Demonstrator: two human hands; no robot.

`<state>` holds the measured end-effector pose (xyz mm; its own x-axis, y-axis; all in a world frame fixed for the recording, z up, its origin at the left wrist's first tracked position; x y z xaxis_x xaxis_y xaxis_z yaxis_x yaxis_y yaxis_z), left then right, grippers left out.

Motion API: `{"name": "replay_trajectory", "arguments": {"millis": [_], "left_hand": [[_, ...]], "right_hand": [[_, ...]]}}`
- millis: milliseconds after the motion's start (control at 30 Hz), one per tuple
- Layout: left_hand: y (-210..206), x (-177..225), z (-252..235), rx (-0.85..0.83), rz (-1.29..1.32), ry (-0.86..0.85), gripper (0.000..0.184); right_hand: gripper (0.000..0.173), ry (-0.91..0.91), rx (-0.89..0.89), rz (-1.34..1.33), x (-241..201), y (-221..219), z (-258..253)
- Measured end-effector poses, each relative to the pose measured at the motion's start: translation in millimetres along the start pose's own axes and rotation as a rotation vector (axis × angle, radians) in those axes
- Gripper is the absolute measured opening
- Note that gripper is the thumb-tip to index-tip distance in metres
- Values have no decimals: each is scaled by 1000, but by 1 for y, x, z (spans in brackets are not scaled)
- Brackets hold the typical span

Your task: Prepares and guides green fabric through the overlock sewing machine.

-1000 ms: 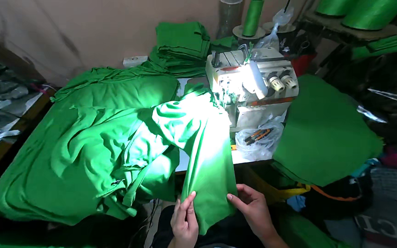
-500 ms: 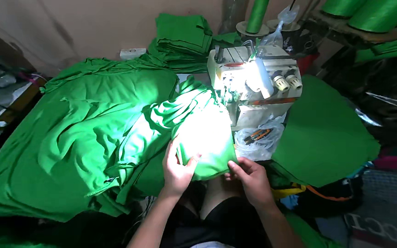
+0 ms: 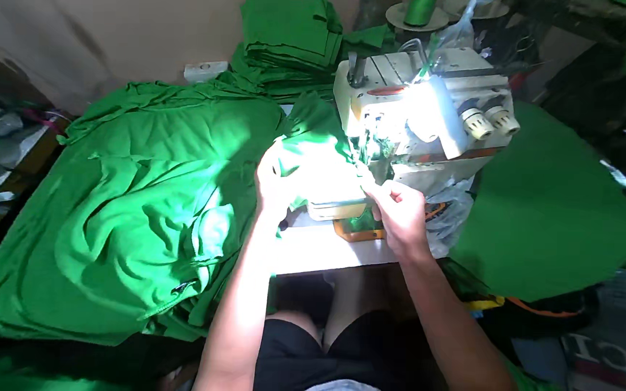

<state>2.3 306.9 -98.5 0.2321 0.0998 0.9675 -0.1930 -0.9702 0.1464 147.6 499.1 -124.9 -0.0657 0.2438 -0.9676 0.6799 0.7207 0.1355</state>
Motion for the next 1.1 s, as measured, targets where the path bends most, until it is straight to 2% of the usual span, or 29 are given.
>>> {"name": "replay_trajectory", "arguments": {"millis": [133,267,400,533,700,833,900,967,1033,1100], "left_hand": [[-2,-17,-24,35,86,111,70],[9,-21,-16,103,236,-7,72],[36,-22,39,166,361,-116,82],[43,-23,119,320,402,-193,94],[-8,-25,202,268,575,-121,112],[-46,-38,217,126,781,3,114],[-51,-38,221,109,759,-27,106],[-44,-32,226,94,535,-209,87],[-28,-15,223,165,290,-404,53],[-24,17,206,133,53,-555,28]], "right_hand": [[39,-22,9,-11,2,0,0],[37,-9,30,-51,3,9,13],[39,36,-4,-8,-7,10,26],[35,84,-110,20,-13,-14,36],[13,130,-132,118,-13,-27,51],[14,135,30,237,-2,22,43],[16,87,122,313,7,52,30],[18,85,146,355,7,69,26],[17,142,56,341,-7,71,38],[13,256,-123,244,-25,61,65]]}}
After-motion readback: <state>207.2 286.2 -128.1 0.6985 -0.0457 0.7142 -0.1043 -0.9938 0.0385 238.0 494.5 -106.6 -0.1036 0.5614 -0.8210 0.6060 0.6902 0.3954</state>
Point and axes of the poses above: each hand's wrist, its own z-axis away from the middle knuckle, its own y-axis out of the back of the hand, x = y × z, the point moved 9 cm from there along -z, towards the middle knuckle, and after that the axes turned 11 degrees about z, right-handed, at the moved point
